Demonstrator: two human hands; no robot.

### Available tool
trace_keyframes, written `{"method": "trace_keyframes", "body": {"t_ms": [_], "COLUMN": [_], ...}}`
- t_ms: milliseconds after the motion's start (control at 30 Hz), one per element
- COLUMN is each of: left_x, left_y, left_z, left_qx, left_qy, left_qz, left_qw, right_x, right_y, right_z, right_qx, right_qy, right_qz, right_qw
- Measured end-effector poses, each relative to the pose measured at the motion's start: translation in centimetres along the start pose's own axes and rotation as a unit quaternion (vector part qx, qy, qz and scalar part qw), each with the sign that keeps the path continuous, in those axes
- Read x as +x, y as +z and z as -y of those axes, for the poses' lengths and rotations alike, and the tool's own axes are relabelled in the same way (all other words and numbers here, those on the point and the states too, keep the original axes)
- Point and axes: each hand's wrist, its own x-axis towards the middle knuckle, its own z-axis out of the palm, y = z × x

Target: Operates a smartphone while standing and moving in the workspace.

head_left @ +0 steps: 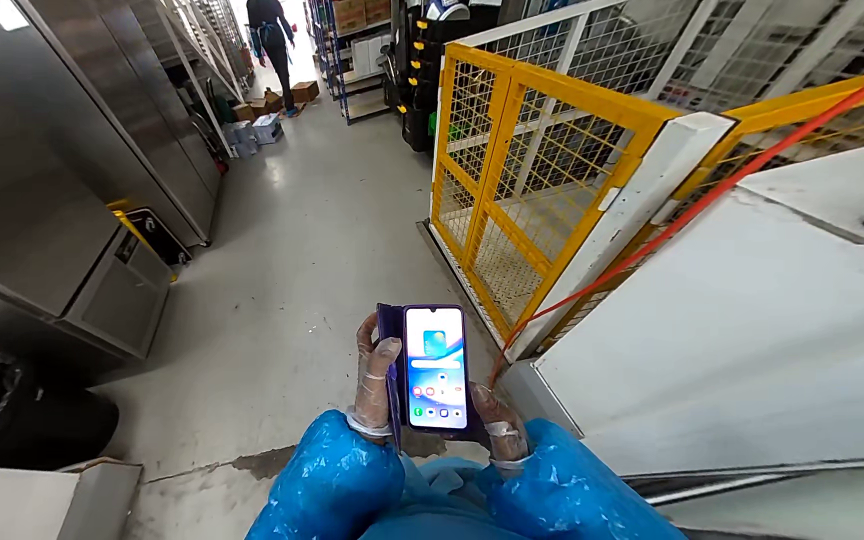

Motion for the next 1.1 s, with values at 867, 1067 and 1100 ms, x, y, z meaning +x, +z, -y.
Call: {"method": "trace_keyframes", "body": {"t_ms": [867,1067,1100], "left_x": [0.8,0.84,0.85], "left_y": [-0.66,-0.44,-0.45], "left_z": [0.07,-0.07,-0.08], "left_qx": [0.012,0.024,0.027], "left_qy": [-0.007,-0.013,-0.013], "left_qz": [0.008,-0.004,-0.004], "left_qw": [1.0,1.0,1.0], "right_x": [0.4,0.56,0.55], "right_y": [0.08,0.05,0.16], "right_z": [0.14,0.13,0.31], "right_qx": [0.001,-0.002,0.0], "right_qy": [0.017,0.017,0.022], "right_qz": [-0.011,-0.018,-0.019], "right_qw": [1.0,1.0,1.0]}}
